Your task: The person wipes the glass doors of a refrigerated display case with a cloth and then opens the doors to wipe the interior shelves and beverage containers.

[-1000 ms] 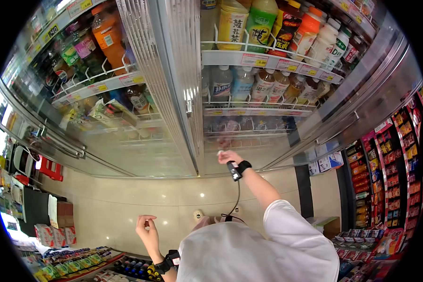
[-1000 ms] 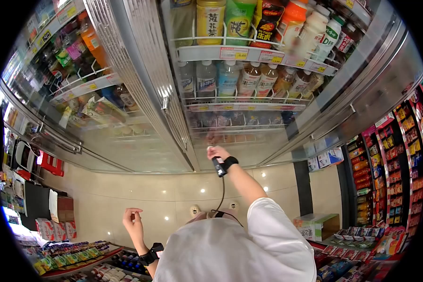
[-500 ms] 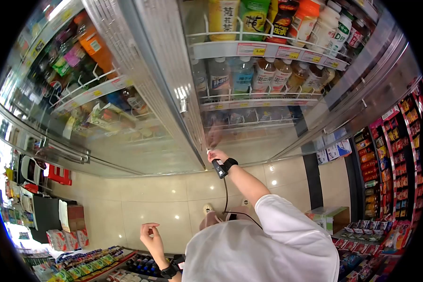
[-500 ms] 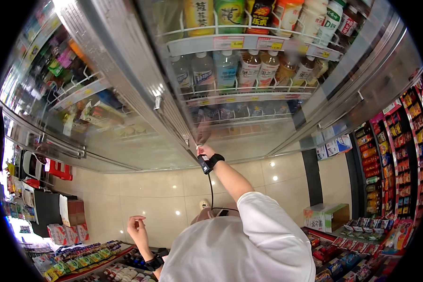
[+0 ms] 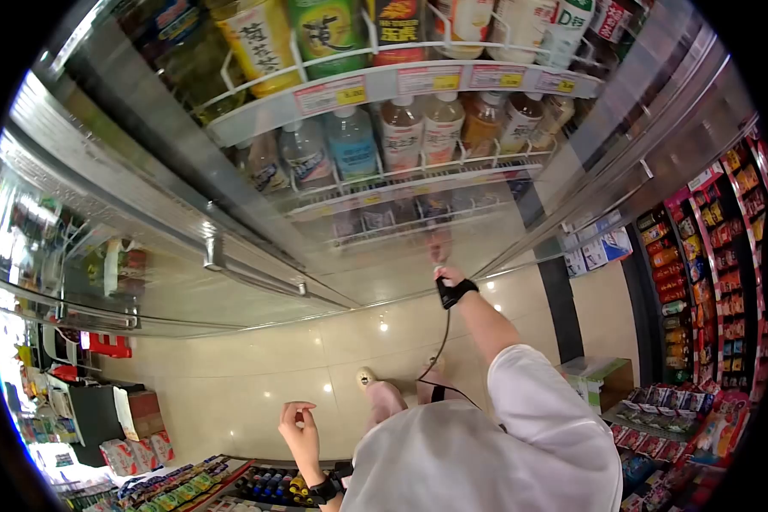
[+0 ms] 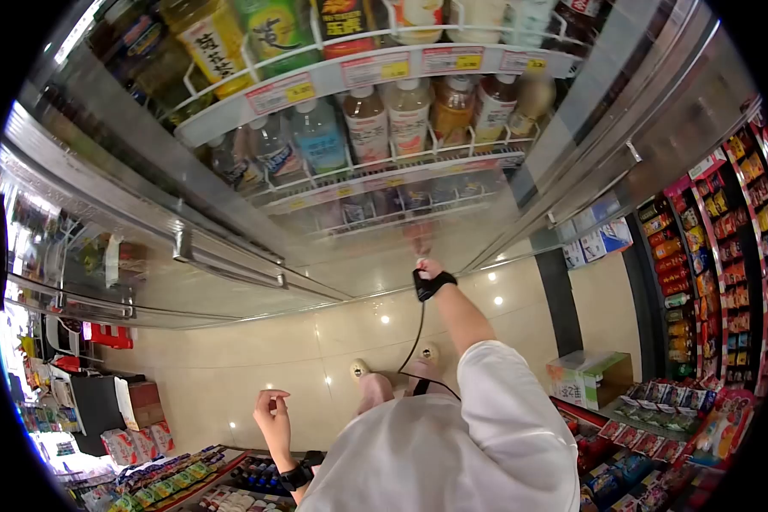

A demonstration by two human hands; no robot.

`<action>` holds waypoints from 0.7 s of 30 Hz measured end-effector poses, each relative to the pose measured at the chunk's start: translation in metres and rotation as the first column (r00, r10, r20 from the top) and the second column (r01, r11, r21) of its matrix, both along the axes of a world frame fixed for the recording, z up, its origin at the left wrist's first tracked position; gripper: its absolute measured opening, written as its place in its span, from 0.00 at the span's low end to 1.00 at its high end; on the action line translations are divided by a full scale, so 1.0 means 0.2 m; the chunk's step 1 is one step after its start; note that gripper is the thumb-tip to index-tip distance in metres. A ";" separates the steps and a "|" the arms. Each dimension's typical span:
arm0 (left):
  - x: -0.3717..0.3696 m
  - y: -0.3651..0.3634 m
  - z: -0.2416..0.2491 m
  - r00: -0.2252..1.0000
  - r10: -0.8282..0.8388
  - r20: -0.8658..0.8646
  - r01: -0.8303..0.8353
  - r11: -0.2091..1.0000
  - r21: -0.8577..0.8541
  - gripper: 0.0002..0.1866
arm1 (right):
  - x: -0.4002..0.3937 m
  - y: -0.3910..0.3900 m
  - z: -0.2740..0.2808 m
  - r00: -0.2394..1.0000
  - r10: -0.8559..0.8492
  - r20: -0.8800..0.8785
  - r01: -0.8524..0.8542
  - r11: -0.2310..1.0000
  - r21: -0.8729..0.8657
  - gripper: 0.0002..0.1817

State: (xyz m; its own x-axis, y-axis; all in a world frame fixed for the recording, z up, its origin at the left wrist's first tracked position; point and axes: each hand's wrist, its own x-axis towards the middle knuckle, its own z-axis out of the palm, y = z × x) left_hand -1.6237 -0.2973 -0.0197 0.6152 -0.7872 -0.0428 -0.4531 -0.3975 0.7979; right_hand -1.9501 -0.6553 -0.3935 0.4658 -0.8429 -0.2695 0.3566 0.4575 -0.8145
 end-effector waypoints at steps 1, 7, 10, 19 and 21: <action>-0.04 -0.04 0.00 1.000 -0.027 -0.002 0.027 1.000 0.001 0.07 | -0.21 -0.07 -0.12 0.999 -0.037 0.036 0.034 0.995 0.089 0.04; -0.17 -0.23 0.01 0.989 -0.147 -0.006 0.147 0.989 -0.021 0.07 | -1.04 -0.30 0.05 0.926 -0.180 -0.331 0.228 0.967 0.112 0.12; -0.17 -0.28 0.01 0.983 -0.181 0.002 0.181 0.983 -0.032 0.07 | -0.93 -0.19 0.51 0.925 -0.295 -0.241 0.341 0.922 0.182 0.11; 0.01 -0.16 0.05 0.996 -0.084 0.009 0.084 0.996 -0.029 0.07 | -0.73 -0.40 -0.12 0.396 -0.182 -0.900 -0.176 0.947 -0.269 0.09; 0.08 -0.10 0.04 0.998 -0.055 0.006 0.055 0.998 -0.043 0.07 | -0.60 -0.37 -0.15 0.565 -0.132 -0.814 -0.026 0.984 -0.178 0.09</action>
State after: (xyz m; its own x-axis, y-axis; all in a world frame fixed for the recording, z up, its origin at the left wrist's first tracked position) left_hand -1.6067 -0.3175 -0.0117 0.5708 -0.8211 -0.0054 -0.4772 -0.3371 0.8116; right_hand -2.0701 -0.7294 -0.4238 0.0633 -0.9236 -0.3780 -0.4819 0.3034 -0.8220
